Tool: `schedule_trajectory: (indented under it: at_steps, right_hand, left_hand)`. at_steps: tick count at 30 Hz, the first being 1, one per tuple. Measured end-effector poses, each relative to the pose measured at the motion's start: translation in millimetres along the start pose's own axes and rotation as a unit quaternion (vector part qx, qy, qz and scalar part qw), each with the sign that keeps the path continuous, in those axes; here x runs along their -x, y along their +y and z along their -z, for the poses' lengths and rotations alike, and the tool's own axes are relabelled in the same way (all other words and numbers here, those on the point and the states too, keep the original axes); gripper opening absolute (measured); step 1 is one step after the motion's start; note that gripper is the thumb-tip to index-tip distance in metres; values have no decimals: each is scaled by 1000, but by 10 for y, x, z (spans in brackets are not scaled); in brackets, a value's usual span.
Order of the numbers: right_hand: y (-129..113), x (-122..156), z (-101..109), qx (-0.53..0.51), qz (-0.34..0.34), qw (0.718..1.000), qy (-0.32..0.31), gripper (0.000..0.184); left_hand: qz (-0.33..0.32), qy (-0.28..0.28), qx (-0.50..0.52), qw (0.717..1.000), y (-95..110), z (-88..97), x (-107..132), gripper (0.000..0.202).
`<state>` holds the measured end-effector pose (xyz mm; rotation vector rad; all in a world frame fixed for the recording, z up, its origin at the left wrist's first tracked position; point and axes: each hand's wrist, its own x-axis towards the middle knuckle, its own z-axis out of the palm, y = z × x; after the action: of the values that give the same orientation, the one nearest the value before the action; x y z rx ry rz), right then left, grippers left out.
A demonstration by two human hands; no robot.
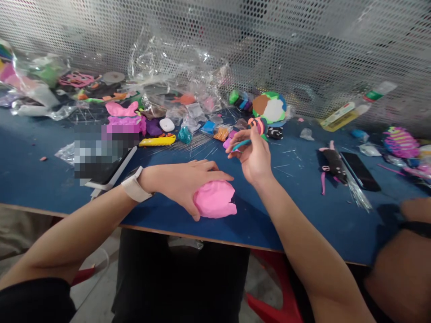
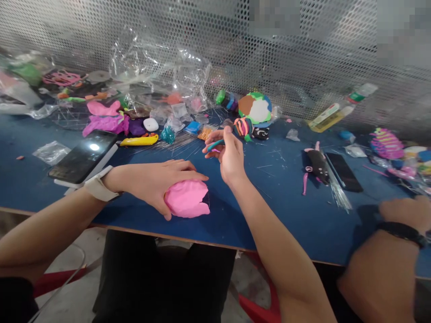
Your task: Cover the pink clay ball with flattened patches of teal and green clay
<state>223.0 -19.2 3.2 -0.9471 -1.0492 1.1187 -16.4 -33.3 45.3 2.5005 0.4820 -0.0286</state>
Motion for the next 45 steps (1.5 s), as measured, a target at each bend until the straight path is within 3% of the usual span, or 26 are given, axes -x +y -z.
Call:
schedule_trajectory:
  at_steps: [6, 10, 14, 21, 31, 35, 40, 45]
  right_hand:
    - [6, -19, 21, -25, -80, 996, 23, 65]
    - [0, -41, 50, -36, -131, 991, -5, 57]
    - [-19, -24, 53, -26, -121, 992, -34, 46]
    - [-23, 7, 13, -14, -112, 993, -40, 45]
    - [-6, 9, 30, -8, -121, 992, -40, 45]
    - [-10, -40, 91, -8, -97, 995, -27, 42]
    - [-48, -109, 144, -13, -40, 999, 2, 43]
    - [-89, -86, 127, -7, 1, 1000, 3, 44]
  left_hand:
    - [77, -1, 54, 996, 50, 108, -1, 99]
    - [65, -9, 73, 995, 64, 133, 2, 89]
    - [61, -26, 98, 993, 71, 142, 6, 72]
    - [28, -23, 211, 977, -30, 144, -8, 53]
    - [-19, -111, 348, 931, -162, 37, -105, 49]
    - [-14, -25, 390, 921, -234, 35, -109, 51]
    - [35, 102, 468, 877, -284, 16, -109, 47]
    - [69, 161, 525, 833, -275, -4, -120, 47]
